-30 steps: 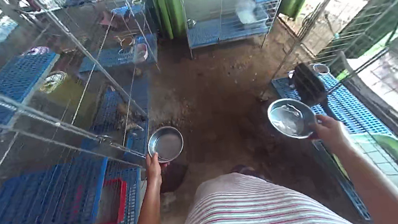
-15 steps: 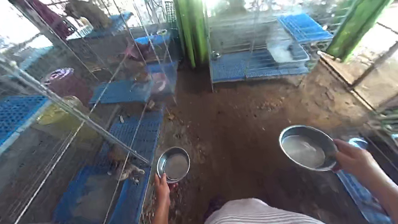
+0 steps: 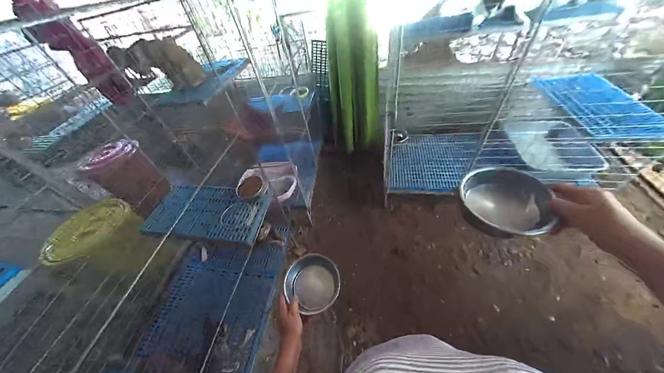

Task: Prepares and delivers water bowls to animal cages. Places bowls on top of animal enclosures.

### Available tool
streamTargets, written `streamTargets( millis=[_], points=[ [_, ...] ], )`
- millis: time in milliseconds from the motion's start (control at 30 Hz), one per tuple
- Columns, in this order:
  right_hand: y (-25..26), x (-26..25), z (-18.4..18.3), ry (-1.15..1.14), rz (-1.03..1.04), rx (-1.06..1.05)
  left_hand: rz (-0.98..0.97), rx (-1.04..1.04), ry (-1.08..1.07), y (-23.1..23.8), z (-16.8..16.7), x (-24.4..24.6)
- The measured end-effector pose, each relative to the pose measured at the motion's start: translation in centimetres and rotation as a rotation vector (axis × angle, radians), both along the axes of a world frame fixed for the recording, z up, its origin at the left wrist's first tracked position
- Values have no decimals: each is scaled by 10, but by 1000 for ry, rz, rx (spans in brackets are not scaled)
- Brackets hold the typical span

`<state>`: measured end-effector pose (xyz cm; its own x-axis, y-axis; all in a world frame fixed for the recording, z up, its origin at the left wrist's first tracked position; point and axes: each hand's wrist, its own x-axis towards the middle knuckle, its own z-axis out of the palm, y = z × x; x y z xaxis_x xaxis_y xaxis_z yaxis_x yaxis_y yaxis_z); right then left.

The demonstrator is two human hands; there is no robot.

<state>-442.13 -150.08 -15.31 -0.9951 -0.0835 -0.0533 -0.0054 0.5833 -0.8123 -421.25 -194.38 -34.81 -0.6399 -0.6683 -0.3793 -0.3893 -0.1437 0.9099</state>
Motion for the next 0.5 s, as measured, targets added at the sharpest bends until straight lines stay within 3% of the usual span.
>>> streamTargets(
  millis=[367, 500],
  points=[
    [-134, -313, 51, 40, 121, 29, 7, -39, 2, -80, -10, -268],
    [-161, -420, 98, 123, 203, -23, 36, -92, -11, -103, -17, -351]
  ],
)
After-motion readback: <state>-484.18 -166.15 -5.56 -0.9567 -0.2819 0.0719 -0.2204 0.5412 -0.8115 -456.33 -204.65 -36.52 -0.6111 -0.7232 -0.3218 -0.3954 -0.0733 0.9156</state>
